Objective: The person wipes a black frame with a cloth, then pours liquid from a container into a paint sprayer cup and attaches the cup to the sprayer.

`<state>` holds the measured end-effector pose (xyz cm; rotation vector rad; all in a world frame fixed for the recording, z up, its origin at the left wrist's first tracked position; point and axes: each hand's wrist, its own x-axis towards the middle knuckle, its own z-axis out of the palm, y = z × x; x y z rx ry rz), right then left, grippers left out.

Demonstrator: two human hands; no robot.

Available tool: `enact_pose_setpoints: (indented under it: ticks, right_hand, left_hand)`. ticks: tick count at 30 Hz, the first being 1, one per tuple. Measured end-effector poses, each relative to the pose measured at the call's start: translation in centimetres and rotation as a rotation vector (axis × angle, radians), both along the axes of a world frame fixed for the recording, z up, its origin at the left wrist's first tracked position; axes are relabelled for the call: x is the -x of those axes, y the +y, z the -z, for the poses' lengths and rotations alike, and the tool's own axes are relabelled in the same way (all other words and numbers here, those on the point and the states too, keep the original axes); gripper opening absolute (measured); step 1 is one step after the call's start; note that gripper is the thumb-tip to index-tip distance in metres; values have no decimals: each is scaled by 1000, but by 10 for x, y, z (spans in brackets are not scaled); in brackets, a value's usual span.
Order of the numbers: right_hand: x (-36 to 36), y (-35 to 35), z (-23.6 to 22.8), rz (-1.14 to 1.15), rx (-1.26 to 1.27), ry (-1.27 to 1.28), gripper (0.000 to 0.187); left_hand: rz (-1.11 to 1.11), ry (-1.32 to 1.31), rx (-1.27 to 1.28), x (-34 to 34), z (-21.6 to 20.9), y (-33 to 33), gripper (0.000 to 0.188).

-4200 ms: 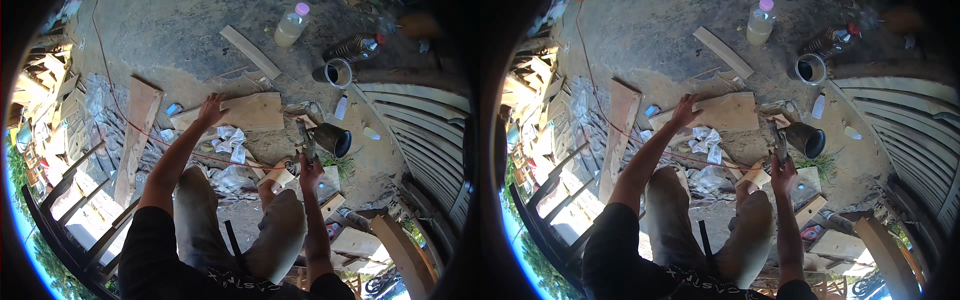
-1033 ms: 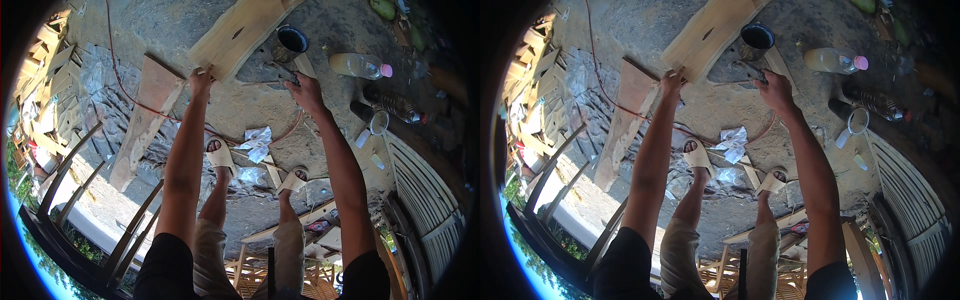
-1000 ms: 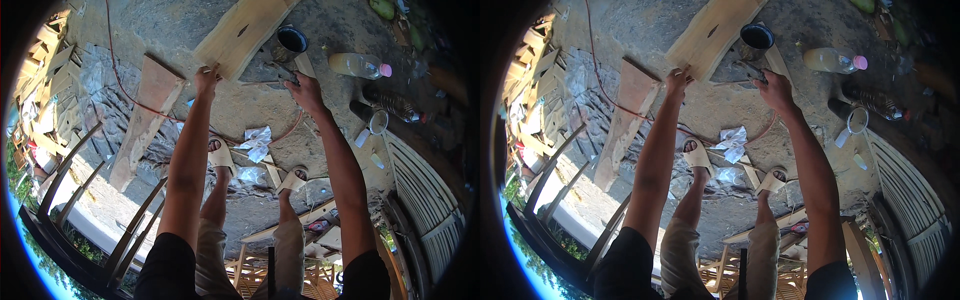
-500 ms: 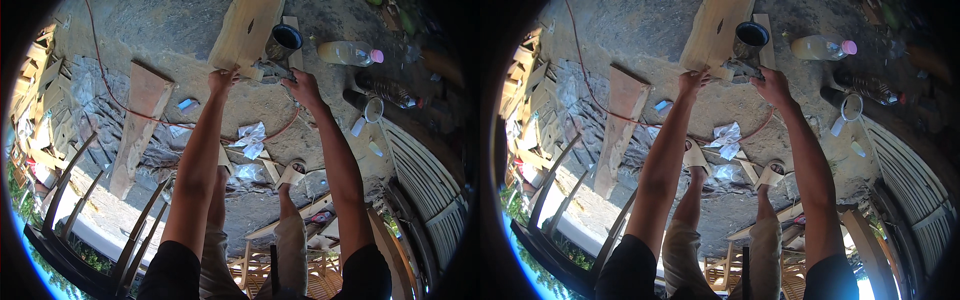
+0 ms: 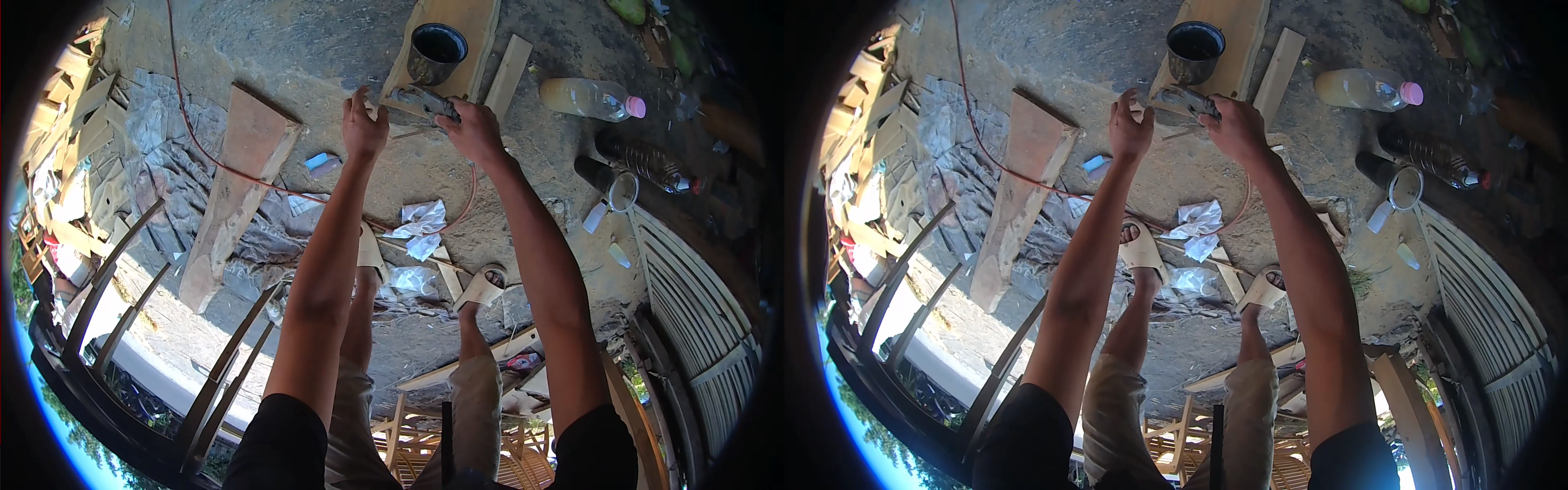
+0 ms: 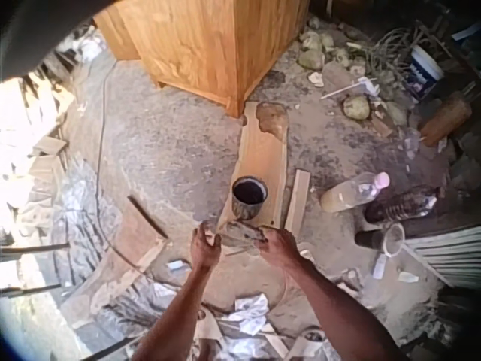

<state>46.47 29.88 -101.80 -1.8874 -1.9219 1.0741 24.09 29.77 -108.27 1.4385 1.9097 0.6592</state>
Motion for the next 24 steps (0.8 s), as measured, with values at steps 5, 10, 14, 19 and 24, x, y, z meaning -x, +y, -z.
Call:
enact_pose_setpoints:
  ticks: [5,10,14,19,24]
  right_hand:
    - [17,23,8,-13,-5,-9,36]
    - [17,24,17,28,-21,-17,43]
    - [18,23,16,16,-80,-31,44]
    - [19,24,13,86,-24,55,39]
    - [11,16,15,62,-57,62,34]
  left_hand:
    - [217,27,-118,-5,-6,19,72]
    - [286,48,-74,-13,-7,23,72]
    - [306,62,-67,-11,-8,22,71]
    - [301,43,-63,-8,-14,23,74]
    - [269,-10,-97,-8,-17,16,75]
